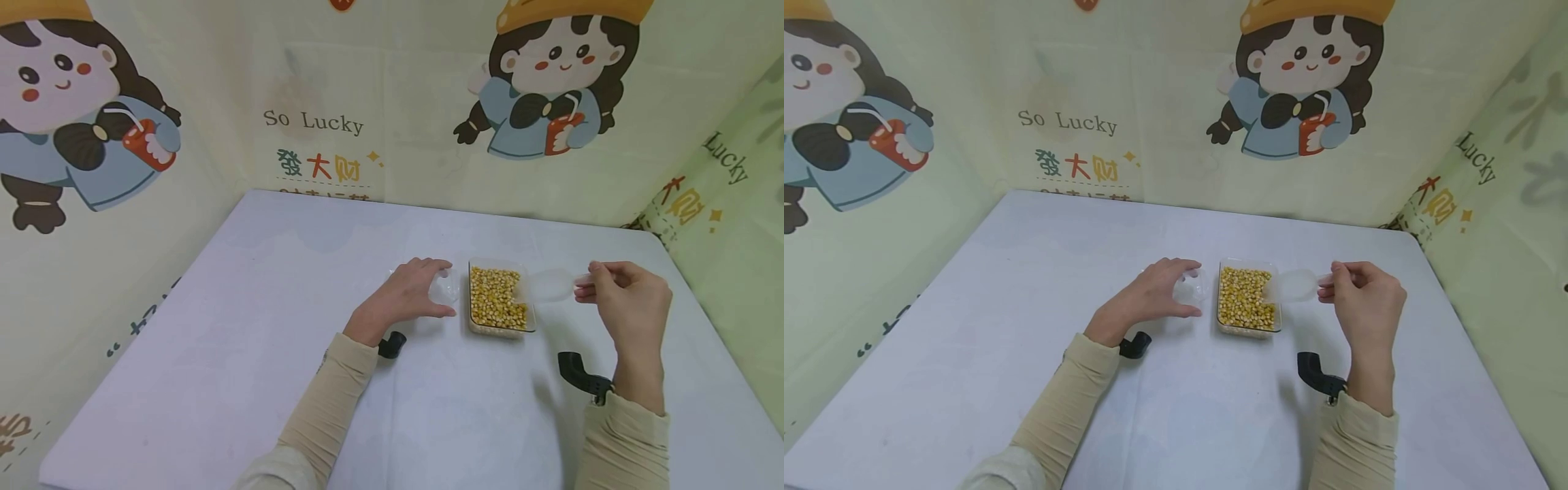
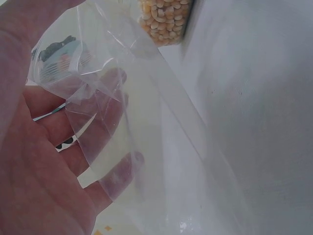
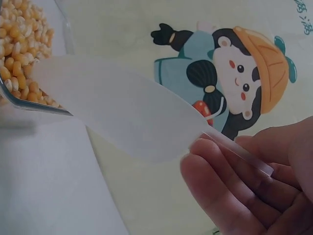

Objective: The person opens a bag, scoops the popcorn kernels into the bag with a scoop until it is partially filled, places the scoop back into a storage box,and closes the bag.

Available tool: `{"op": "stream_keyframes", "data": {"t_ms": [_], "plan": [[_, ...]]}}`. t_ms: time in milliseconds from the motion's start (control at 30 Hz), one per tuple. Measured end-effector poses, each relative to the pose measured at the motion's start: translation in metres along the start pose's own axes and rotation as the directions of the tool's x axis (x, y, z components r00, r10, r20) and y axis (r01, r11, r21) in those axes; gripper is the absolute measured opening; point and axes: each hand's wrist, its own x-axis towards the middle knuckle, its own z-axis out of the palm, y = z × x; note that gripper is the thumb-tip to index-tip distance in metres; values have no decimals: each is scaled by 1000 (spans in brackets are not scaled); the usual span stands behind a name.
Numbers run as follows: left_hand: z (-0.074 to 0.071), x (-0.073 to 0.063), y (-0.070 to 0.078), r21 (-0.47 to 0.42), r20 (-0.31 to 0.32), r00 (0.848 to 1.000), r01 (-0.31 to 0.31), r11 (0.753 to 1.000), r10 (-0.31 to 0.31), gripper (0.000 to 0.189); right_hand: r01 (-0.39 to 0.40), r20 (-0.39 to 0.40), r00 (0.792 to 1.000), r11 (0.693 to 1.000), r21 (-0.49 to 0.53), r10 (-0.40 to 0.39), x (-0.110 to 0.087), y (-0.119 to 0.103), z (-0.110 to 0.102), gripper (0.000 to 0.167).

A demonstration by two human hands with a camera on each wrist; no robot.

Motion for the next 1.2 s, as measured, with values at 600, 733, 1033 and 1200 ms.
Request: {"op": "stream_keyframes", "data": {"t_ms": [600,733,1033,1200], "plan": [[-1,0,-3,-26,8,1000,-4,1000,5,82,0,174,985,998,63,-11,2,4,-5,21],[-2,-1,-2,-19,11,1000,0,1000,1,82,-7,180,984,999,33,1,1,3,-4,27],[-2,-1,-1,-13,13,1000,-3,1000,4,82,-2,212,977,1000,0,2,0,2,2,37],[-2,-1,-1,-9,11,1000,-13,1000,14,82,29,236,971,999,-21,-23,-1,2,8,38]]}}
